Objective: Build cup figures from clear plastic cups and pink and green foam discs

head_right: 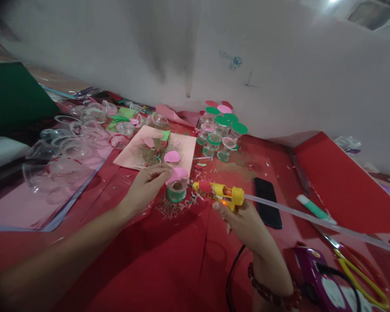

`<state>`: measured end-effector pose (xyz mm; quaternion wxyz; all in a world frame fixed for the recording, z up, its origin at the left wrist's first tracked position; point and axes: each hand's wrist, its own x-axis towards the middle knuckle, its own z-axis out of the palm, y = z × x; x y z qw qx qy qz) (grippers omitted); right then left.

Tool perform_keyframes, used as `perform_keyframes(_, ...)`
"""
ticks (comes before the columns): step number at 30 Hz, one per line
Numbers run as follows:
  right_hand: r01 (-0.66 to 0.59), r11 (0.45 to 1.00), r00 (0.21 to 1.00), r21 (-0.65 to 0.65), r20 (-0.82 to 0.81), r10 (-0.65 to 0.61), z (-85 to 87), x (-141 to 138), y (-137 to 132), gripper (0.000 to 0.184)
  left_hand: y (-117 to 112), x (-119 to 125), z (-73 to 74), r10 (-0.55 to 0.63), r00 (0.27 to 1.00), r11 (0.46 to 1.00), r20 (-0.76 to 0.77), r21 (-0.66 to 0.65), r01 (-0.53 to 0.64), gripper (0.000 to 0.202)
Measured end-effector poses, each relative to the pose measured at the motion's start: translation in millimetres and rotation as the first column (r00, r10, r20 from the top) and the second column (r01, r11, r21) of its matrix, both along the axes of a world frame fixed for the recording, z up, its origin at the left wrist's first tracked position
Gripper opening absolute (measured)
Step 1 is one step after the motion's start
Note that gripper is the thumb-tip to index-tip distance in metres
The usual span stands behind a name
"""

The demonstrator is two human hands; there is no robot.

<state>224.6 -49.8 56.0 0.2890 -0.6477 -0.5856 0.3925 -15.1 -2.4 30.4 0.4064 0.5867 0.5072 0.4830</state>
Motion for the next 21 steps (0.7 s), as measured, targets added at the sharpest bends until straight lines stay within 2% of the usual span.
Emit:
perform_keyframes(15,-0.005,1.0,1.0,-0.002,0.014,0.005,2.2,-0.2,-2.3,0.043,0.2,-0.7,0.5,-0.017,1.0,1.0,0.002,0.011,0.017,0.027)
perform_keyframes(21,-0.03,0.999,0.999,-0.031,-0.038,0.029,2.3,-2.1,-3.3,0.04,1.3,-1.2,-1.5,-0.02,1.0,0.999,-0.004,0.037,0.02,0.03)
